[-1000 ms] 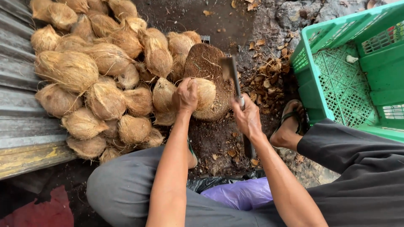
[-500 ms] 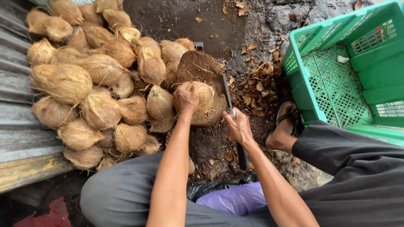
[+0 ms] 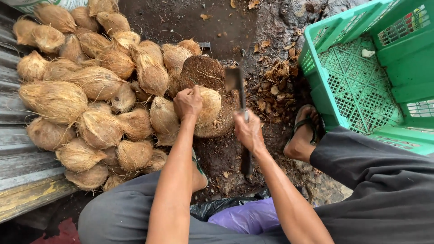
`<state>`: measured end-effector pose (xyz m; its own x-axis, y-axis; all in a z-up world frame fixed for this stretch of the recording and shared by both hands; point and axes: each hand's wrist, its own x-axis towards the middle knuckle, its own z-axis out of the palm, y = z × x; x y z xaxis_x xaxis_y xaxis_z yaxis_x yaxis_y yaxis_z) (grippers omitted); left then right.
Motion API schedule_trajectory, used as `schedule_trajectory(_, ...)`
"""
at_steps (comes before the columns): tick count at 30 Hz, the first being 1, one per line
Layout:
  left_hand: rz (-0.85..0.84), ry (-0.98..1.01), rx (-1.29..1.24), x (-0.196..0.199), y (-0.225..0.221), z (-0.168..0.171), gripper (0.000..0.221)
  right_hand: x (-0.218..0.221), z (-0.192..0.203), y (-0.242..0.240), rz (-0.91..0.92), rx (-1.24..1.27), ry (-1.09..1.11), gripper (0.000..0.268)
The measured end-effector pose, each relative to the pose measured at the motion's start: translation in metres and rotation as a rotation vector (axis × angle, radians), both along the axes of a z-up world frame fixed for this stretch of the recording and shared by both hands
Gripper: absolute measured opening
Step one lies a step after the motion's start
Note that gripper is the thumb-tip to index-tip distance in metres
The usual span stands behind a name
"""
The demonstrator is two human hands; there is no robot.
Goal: The person is husking coconuts using a machete, removing the outer fibrous layer to reveal the inner shell.
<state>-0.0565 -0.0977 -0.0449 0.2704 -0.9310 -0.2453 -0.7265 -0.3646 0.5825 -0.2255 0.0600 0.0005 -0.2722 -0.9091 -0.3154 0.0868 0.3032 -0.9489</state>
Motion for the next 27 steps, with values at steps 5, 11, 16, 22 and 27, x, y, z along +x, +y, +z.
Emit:
schedule_trajectory(5, 0.025, 0.025, -0.067, 0.004, -0.001, -0.004, 0.036, -0.004, 0.064, -0.014, -0.282, -0.376, 0.036, 0.022)
schedule_trajectory(11, 0.04, 0.034, -0.02, 0.001, 0.0, -0.011, 0.038, 0.005, 0.015, -0.002, -0.019, -0.108, -0.069, 0.036)
schedule_trajectory(16, 0.061, -0.004, 0.004, 0.007, -0.007, -0.024, 0.036, -0.002, 0.073, -0.02, -0.27, -0.307, -0.04, 0.042)
schedule_trajectory(22, 0.052, -0.016, 0.021, 0.005, -0.008, -0.027, 0.04, 0.016, -0.001, -0.005, -0.064, -0.095, -0.149, 0.029)
schedule_trajectory(27, 0.04, 0.01, -0.001, 0.005, 0.0, -0.027, 0.039, 0.007, 0.074, -0.011, -0.18, -0.135, 0.05, 0.035)
